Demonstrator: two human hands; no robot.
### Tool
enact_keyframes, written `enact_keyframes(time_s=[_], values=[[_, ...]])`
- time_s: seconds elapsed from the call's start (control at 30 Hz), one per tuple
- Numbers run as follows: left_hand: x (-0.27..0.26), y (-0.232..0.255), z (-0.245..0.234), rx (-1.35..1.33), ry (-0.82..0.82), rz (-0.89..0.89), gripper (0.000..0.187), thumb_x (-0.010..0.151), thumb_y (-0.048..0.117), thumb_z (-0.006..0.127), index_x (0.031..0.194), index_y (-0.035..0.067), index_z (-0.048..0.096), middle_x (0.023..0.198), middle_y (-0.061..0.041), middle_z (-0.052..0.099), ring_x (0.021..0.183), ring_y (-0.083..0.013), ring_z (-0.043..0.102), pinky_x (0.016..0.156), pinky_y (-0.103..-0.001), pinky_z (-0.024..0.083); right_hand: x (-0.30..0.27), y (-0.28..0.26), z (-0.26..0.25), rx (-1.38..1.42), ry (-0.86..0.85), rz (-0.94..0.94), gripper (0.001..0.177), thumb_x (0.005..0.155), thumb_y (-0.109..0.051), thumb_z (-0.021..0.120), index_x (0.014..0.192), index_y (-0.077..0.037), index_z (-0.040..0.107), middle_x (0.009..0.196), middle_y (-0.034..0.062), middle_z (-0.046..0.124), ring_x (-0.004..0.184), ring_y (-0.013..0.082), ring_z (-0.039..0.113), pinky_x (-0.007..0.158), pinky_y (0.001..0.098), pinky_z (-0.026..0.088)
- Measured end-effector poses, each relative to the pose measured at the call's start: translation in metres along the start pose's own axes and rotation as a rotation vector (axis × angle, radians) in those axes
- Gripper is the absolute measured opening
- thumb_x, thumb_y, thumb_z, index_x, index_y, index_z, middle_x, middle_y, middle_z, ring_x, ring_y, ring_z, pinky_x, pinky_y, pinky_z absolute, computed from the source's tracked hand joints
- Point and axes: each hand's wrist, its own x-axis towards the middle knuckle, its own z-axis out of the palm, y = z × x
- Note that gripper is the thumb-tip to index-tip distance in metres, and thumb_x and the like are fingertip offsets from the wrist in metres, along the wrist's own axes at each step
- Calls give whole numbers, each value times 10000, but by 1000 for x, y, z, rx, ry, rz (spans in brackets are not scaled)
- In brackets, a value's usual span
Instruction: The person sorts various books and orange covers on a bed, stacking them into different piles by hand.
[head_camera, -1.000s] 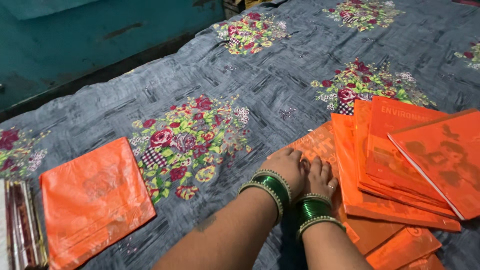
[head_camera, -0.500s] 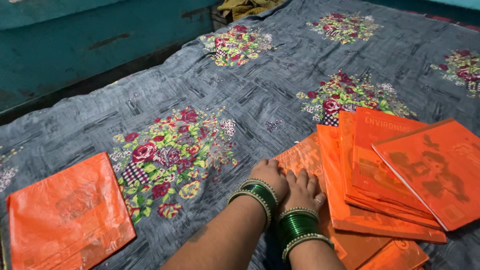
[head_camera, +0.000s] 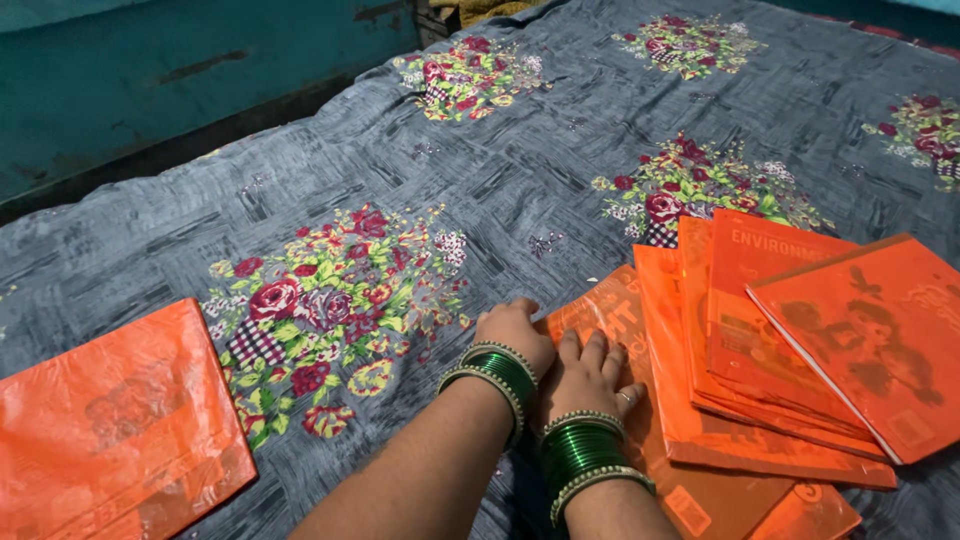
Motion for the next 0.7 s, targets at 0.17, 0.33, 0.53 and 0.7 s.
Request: enact_keyframes(time_s=[0.17, 0.33, 0.53, 0.7], values=[[-8, -3, -14, -269, -83, -144, 459, 841, 173, 678, 1299, 156, 665, 1184, -188, 724, 1105, -298, 709, 993, -374, 542, 0, -1, 5, 18, 82, -37, 908, 885, -466, 651, 1605, -207, 161, 1691, 76, 116, 1577, 313, 36, 1198, 665, 126], [-15, -5, -26, -344, -4, -79, 396, 784, 127, 678, 1169, 166, 763, 1084, -174, 764, 1022, -281, 743, 940, -366, 571, 3, -6, 10, 30, 189, -123, 878, 885, -427, 630, 1594, -178, 177, 1681, 86, 151, 1564, 290, 106, 1173, 652, 185], [-6, 12, -60, -494, 103, -51, 333, 801, 110, 645, 1103, 175, 770, 1056, -113, 780, 944, -252, 786, 851, -366, 610, -6, -15, -9, 180, 349, -224, 832, 877, -411, 624, 1575, -203, 224, 1645, 94, 239, 1515, 304, 214, 1159, 620, 233], [5, 16, -103, -461, 376, 82, 278, 814, 121, 653, 1044, 162, 803, 1029, -114, 788, 942, -238, 750, 850, -352, 574, -25, -33, -23, 213, 365, -241, 857, 816, -271, 640, 1576, -236, 246, 1616, 77, 320, 1452, 323, 362, 1107, 562, 372]])
